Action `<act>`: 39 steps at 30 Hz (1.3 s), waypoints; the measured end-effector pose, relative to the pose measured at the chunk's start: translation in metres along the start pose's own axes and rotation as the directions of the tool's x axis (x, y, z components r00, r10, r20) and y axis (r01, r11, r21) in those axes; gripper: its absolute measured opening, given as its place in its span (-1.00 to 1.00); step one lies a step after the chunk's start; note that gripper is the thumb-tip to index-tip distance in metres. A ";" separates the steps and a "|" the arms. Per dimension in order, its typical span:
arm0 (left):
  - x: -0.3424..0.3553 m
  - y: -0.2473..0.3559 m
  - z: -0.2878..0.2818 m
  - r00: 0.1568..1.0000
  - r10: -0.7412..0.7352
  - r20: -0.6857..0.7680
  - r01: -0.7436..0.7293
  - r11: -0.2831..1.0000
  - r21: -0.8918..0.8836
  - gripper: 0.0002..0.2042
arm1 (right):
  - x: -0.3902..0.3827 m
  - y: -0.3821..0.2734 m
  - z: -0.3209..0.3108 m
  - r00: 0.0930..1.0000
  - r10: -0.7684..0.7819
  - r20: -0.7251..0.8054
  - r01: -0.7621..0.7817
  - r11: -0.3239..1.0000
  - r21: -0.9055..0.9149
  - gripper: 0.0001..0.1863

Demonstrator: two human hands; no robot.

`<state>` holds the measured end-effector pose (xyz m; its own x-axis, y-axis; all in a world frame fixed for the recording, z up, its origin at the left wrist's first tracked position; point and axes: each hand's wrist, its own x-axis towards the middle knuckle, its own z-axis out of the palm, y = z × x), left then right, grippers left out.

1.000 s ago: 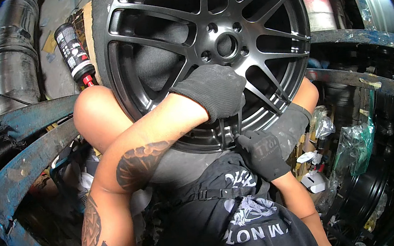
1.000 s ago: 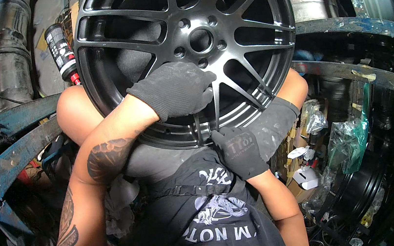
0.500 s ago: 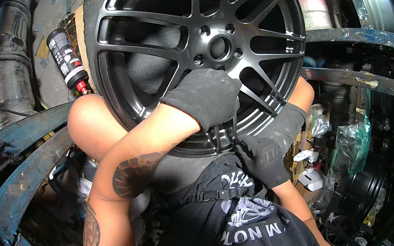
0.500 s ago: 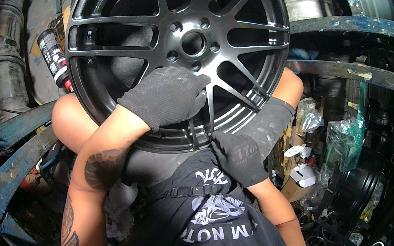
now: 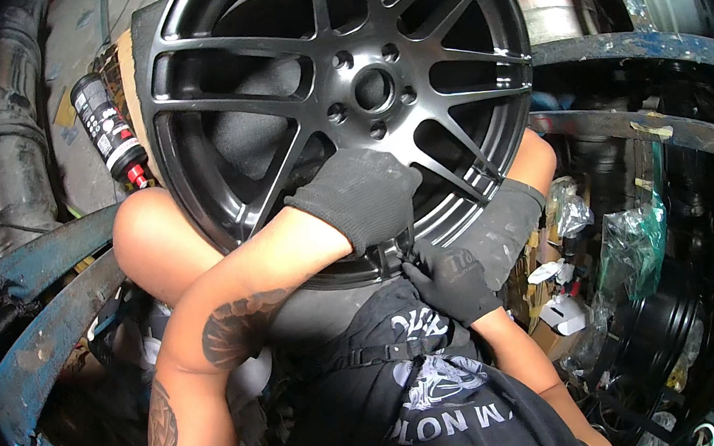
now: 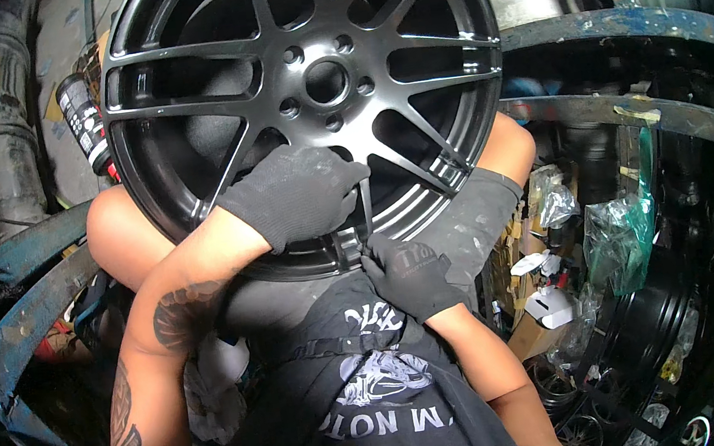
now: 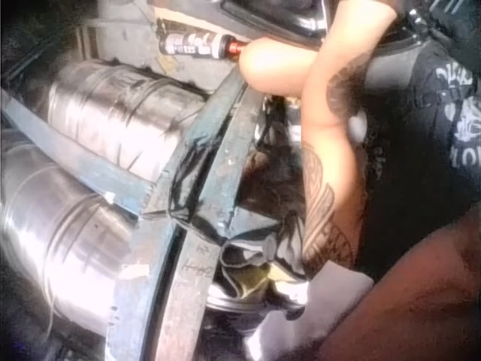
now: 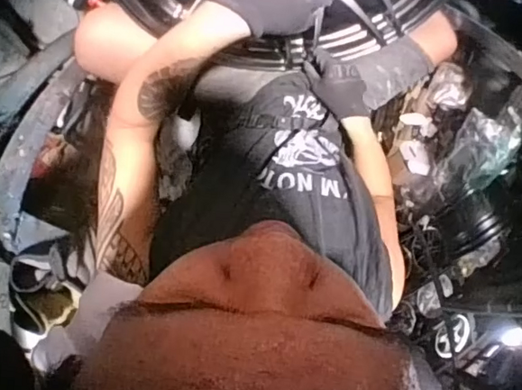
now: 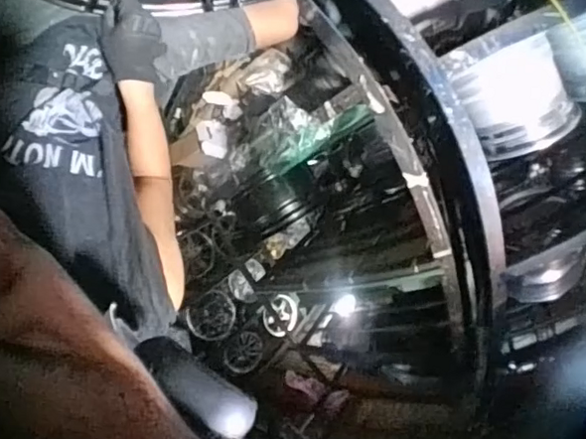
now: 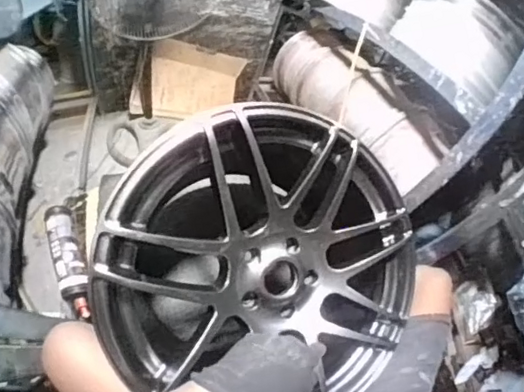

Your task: Inspecting and sanding the spokes and rim of a car wheel to prepare for repair.

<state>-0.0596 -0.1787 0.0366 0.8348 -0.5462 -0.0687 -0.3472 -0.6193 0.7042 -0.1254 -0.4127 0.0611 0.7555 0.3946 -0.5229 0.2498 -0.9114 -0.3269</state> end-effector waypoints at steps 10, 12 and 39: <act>0.000 0.000 0.008 0.998 0.064 0.021 -0.065 0.997 0.029 -0.75 | -0.007 -0.012 -0.022 0.996 -0.064 -0.068 0.065 0.998 0.017 -0.83; 0.000 0.000 0.008 0.996 0.088 -0.021 -0.087 0.995 0.051 -0.75 | -0.009 -0.018 -0.022 0.987 -0.062 -0.150 0.063 0.998 0.004 -0.83; 0.008 0.001 0.007 0.995 0.096 -0.009 -0.095 0.993 0.069 -0.79 | -0.001 0.008 -0.002 0.969 -0.236 -0.071 0.223 0.962 -0.159 -0.85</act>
<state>-0.0563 -0.1875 0.0320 0.8013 -0.5982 0.0053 -0.4537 -0.6019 0.6571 -0.1228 -0.4204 0.0603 0.7160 0.5896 -0.3738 0.5048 -0.8071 -0.3062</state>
